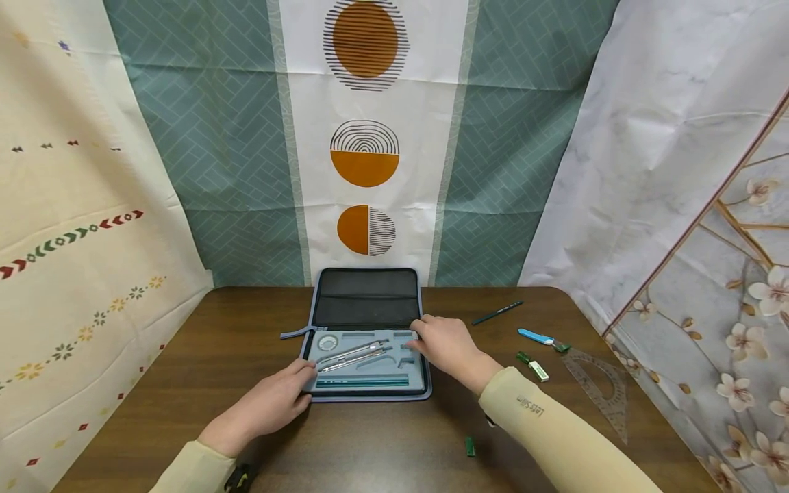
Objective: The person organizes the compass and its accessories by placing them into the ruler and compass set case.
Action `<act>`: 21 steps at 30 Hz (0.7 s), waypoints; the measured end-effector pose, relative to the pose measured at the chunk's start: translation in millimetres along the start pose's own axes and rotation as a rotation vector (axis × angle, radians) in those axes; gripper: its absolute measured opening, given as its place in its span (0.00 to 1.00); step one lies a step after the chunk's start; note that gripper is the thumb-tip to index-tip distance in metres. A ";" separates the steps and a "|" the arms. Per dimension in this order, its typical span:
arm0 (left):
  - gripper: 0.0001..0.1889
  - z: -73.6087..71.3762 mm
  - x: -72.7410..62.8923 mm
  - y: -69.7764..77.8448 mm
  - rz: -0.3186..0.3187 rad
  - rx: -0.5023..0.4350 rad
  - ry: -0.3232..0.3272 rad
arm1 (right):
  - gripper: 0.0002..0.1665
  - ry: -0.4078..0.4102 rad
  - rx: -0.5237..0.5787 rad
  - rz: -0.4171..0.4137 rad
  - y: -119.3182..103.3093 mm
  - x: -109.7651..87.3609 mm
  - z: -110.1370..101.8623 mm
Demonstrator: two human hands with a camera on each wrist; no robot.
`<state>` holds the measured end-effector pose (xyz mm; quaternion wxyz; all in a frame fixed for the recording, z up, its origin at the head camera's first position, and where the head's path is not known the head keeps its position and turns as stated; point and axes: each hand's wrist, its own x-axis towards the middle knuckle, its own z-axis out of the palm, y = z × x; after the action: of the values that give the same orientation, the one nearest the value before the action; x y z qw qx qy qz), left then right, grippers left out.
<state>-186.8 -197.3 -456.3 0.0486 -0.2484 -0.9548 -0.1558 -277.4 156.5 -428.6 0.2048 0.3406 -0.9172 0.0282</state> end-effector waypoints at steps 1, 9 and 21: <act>0.21 0.0 0.0 0.0 -0.002 0.000 -0.001 | 0.16 0.007 -0.003 0.003 3.4 -0.7 -0.1; 0.21 1.7 0.4 -1.4 0.008 0.005 0.004 | 0.16 -0.030 -0.063 0.077 32.7 -3.8 0.4; 0.20 1.9 0.3 -2.8 0.024 0.007 0.016 | 0.17 -0.129 -0.079 0.221 73.0 -8.1 0.8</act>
<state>-188.5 -198.9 -458.8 0.0590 -0.2582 -0.9519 -0.1539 -318.6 217.2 -426.1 0.1541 0.2304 -0.9608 -0.0076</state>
